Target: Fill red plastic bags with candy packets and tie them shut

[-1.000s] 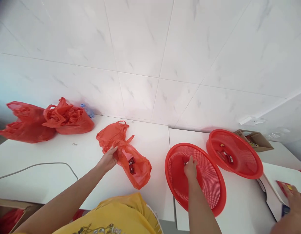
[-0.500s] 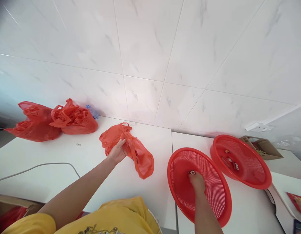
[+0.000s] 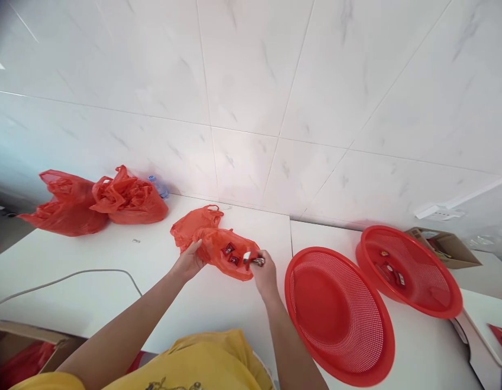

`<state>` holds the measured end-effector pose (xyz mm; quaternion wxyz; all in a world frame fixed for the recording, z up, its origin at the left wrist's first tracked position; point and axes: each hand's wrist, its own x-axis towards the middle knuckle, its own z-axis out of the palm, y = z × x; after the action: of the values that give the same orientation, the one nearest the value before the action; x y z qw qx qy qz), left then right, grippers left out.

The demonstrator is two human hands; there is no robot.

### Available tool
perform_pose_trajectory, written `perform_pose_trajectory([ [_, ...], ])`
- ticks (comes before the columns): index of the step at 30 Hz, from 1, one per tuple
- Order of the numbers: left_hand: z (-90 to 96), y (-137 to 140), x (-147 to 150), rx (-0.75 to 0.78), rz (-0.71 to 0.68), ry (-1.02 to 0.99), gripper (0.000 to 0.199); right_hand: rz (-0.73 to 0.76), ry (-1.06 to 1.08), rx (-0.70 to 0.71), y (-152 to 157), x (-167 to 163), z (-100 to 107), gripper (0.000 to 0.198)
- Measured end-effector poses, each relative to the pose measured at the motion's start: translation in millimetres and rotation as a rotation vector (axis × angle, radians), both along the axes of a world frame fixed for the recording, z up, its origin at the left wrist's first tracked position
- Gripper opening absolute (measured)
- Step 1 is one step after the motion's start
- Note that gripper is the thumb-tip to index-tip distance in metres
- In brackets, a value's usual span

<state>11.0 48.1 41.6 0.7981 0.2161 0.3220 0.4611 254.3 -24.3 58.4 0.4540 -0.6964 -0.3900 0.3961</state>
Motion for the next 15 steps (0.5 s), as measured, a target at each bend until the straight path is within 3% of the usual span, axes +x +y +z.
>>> perform_pose_trajectory([
  [3,-4.5,-2,-3,0.064,0.003,0.022,0.04,0.109,0.091,0.003,23,-33,-10,0.031],
  [6,-12.0,-3,-6,0.05,0.011,0.039,0.038,0.176,0.076,0.038,33,-46,-16,0.054],
  [12,-21.4,-3,-14,0.113,-0.016,-0.024,0.048,0.127,-0.139,0.046,22,-26,-28,0.041],
  [15,-18.7,-2,-16,0.143,-0.023,-0.029,0.048,0.09,-0.185,-0.008,10,-15,-43,0.045],
])
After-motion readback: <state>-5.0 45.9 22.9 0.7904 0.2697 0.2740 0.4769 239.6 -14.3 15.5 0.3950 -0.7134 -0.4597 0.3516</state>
